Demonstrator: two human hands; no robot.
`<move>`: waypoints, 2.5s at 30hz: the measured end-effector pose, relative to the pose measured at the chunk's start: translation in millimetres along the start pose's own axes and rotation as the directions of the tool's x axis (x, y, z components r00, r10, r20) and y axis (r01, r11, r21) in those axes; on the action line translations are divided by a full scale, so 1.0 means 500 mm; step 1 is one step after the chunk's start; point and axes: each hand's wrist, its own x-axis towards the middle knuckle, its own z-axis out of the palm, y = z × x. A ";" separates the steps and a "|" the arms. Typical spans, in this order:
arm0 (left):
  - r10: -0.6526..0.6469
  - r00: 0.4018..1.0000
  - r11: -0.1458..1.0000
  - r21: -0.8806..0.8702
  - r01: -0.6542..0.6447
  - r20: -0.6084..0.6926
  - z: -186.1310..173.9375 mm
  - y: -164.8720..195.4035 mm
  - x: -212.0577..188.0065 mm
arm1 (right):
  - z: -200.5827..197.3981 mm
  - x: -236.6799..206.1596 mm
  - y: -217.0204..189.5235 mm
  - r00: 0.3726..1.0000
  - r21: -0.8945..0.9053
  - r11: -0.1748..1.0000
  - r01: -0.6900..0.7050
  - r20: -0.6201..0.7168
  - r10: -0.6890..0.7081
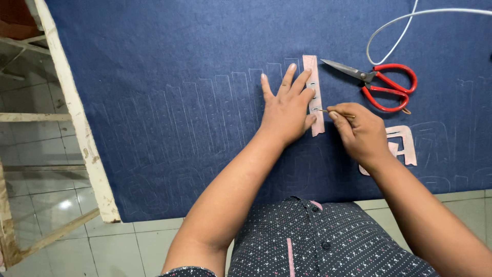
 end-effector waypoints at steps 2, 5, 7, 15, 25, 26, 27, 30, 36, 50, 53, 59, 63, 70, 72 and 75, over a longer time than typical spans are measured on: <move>-0.010 1.000 0.999 -0.051 0.009 -0.015 0.005 -0.005 -0.007 | 0.002 0.005 0.004 1.000 0.009 1.000 -0.009 -0.004 0.009; -0.022 1.000 0.995 -0.093 0.021 -0.005 0.012 -0.017 -0.009 | 0.007 0.005 0.005 0.999 -0.069 0.997 0.033 -0.032 -0.035; -0.033 0.999 0.993 -0.113 0.034 0.015 0.016 -0.021 -0.009 | 0.016 0.006 0.003 0.992 -0.157 0.982 0.108 -0.052 -0.118; -0.045 0.999 0.981 -0.189 0.050 0.026 0.013 -0.026 -0.009 | 0.022 0.028 0.003 0.997 -0.026 0.999 0.045 -0.067 -0.047; -0.029 1.000 0.980 -0.198 0.029 0.000 0.021 -0.033 -0.011 | 0.026 0.053 0.012 0.993 -0.069 0.991 0.115 0.000 -0.116; -0.034 0.999 0.979 -0.200 0.035 0.008 0.021 -0.033 -0.012 | 0.023 0.055 0.014 0.995 -0.048 0.994 0.095 -0.022 -0.097; -0.038 0.999 0.979 -0.202 0.040 0.016 0.020 -0.033 -0.011 | 0.019 0.058 0.016 0.996 -0.027 0.997 0.077 -0.043 -0.078; -0.034 0.999 0.980 -0.197 0.039 0.026 0.019 -0.033 -0.010 | 0.027 0.064 0.015 0.990 -0.071 0.992 0.102 -0.090 -0.108; -0.038 0.999 0.982 -0.183 0.044 0.036 0.020 -0.035 -0.009 | 0.048 0.069 0.007 0.980 -0.116 0.979 0.167 -0.088 -0.177; -0.049 0.998 0.981 -0.187 0.053 0.025 0.020 -0.036 -0.010 | 0.079 0.101 0.017 0.941 -0.162 0.959 0.234 -0.211 -0.265; -0.041 0.999 0.982 -0.183 0.043 0.017 0.020 -0.037 -0.011 | 0.065 0.102 0.018 0.964 -0.071 0.978 0.194 -0.173 -0.204; -0.020 1.000 0.985 -0.172 0.021 0.009 0.016 -0.039 -0.014 | -0.031 0.067 0.054 0.981 -0.355 0.923 0.152 -0.063 -0.185; -0.031 0.999 0.992 -0.120 0.034 0.024 0.011 -0.032 -0.016 | -0.089 0.040 0.104 0.987 -0.606 0.786 0.121 -0.008 -0.158; -0.016 0.999 0.999 -0.033 0.017 0.038 0.030 0.013 0.010 | -0.188 0.008 0.202 0.969 -0.656 0.748 -0.100 -0.235 -0.076; 0.001 1.000 0.999 -0.041 0.000 0.027 0.042 0.025 0.019 | -0.190 -0.013 0.203 0.974 -0.635 0.765 -0.105 -0.219 -0.049; -0.007 1.000 0.998 -0.064 0.008 0.022 0.049 0.022 0.018 | -0.159 -0.037 0.176 0.992 -0.518 0.848 -0.109 -0.109 0.061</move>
